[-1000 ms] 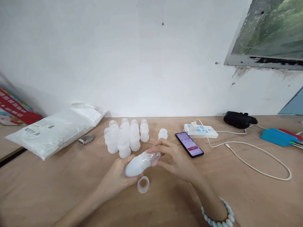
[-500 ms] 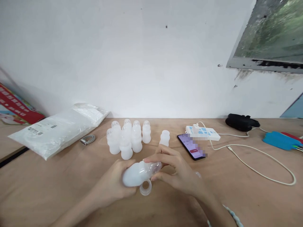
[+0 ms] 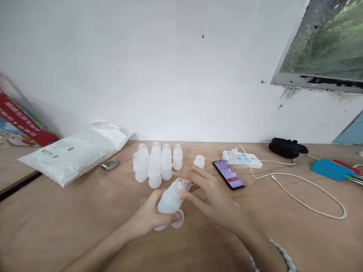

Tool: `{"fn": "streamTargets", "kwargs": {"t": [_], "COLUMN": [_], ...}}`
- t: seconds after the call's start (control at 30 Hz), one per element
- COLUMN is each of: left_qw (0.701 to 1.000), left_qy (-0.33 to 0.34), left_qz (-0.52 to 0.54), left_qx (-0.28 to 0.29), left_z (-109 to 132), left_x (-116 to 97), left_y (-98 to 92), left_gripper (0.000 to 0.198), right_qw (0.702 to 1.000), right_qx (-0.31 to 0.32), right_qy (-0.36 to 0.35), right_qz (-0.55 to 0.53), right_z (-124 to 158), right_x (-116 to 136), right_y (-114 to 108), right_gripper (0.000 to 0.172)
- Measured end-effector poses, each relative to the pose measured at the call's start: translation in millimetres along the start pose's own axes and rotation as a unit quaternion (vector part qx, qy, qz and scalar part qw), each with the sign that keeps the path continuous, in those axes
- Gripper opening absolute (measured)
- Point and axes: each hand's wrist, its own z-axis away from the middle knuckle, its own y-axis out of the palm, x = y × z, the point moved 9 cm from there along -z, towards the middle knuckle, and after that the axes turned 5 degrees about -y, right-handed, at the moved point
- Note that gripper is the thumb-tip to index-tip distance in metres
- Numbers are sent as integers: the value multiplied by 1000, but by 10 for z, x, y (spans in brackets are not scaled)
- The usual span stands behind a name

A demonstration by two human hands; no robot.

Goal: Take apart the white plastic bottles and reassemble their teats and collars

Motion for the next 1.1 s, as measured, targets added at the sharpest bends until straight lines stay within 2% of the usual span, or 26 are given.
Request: {"fn": "streamTargets", "kwargs": {"t": [0.1,0.17,0.27,0.37,0.43,0.53,0.6,0.67,0.87,1.1], "left_qw": [999,999,979,956,947,948,951,952,950,943], "left_qy": [10,31,95,159,163,135,124,122,123,110], "left_qz": [46,-18,-141,-131,-106,-87,-77,-64,-23,-54], "left_qx": [26,-7,-109,-207,-257,-273,-273,-273,-286,-309], "left_z": [-1,35,163,341,419,422,400,384,417,437], "left_x": [-4,-83,-301,-395,-287,3,149,213,143,125], "left_y": [91,5,-324,-752,-1008,-1218,-1284,-1326,-1387,-1375], "left_gripper": [37,35,37,21,20,22,23,24,26,26], "right_qw": [996,992,984,978,980,980,979,977,967,966], "right_qx": [-12,-39,-121,-172,-152,-110,-101,-111,-171,-189], "right_qy": [58,74,85,104,130,127,105,91,84,93], "right_qz": [-70,-95,-105,-52,11,108,144,156,169,147], "right_z": [86,138,143,40,-83,-299,-436,-552,-745,-710], "right_x": [-50,-81,-197,-427,-625,-835,-903,-956,-1107,-1181], "right_y": [160,215,99,-80,-92,18,131,224,293,237], "right_gripper": [53,61,65,67,65,50,35,30,39,46]}}
